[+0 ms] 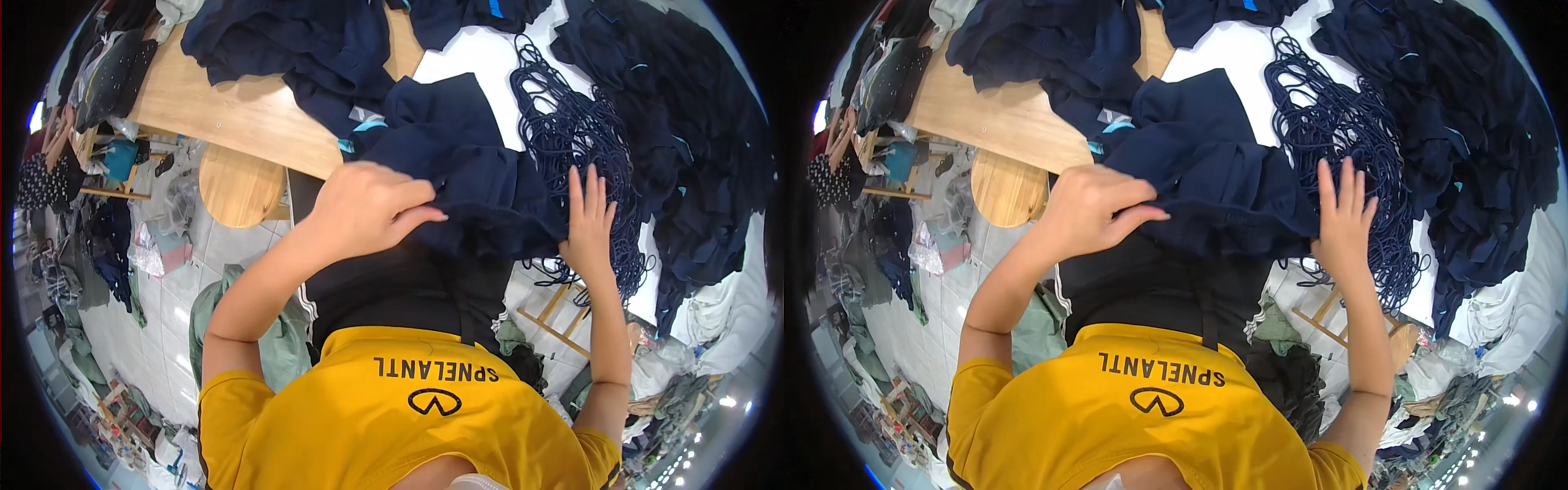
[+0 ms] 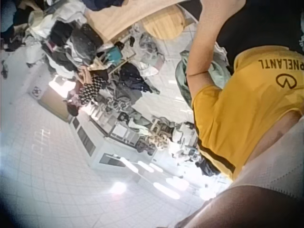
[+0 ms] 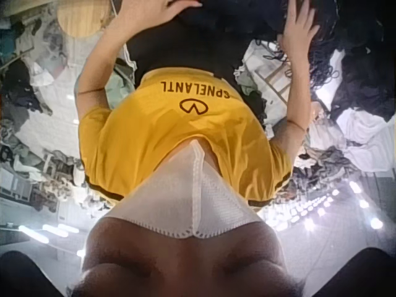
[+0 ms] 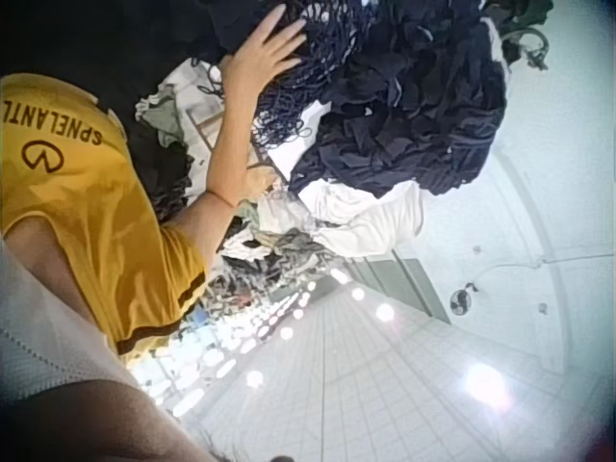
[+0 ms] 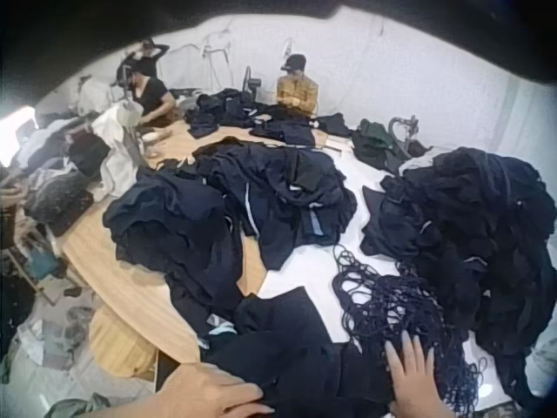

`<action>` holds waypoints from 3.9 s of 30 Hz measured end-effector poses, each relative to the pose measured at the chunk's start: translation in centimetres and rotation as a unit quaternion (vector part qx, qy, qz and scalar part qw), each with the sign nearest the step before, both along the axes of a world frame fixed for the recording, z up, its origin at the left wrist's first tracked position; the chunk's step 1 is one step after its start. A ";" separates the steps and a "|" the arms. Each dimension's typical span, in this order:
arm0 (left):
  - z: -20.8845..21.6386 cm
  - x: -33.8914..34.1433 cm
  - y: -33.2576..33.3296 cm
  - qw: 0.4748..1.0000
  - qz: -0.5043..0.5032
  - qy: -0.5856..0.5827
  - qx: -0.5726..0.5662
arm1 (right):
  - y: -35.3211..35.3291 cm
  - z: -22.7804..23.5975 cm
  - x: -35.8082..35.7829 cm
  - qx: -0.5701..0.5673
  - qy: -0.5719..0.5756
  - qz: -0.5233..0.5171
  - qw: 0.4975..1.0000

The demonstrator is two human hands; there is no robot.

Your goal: Threading drawstrings through the waistbands of dark blue trousers using a metal threading tool.

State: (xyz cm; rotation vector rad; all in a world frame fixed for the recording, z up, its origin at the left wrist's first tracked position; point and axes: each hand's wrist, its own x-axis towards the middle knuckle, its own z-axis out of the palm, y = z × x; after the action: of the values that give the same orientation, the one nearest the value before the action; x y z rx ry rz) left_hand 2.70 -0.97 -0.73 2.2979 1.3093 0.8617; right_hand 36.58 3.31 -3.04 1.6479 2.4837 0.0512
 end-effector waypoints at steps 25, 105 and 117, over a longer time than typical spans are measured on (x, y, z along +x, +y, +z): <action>1.6 1.9 0.5 0.770 0.133 -0.624 -0.009 | -1.7 1.3 -10.0 -0.235 0.505 0.105 0.824; 3.9 -0.9 -4.6 0.943 0.260 -0.207 -0.005 | 25.9 14.3 -0.9 0.290 0.495 0.028 0.819; 0.3 -1.2 -2.4 0.870 0.197 -0.431 -0.138 | 18.0 6.2 9.6 -0.110 0.468 -0.175 0.859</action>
State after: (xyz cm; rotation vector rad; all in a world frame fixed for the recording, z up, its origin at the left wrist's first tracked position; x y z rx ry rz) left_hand 1.53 -3.42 -0.47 1.1592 1.3294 1.4800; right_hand 46.15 21.35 3.20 2.3395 2.4876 -1.3197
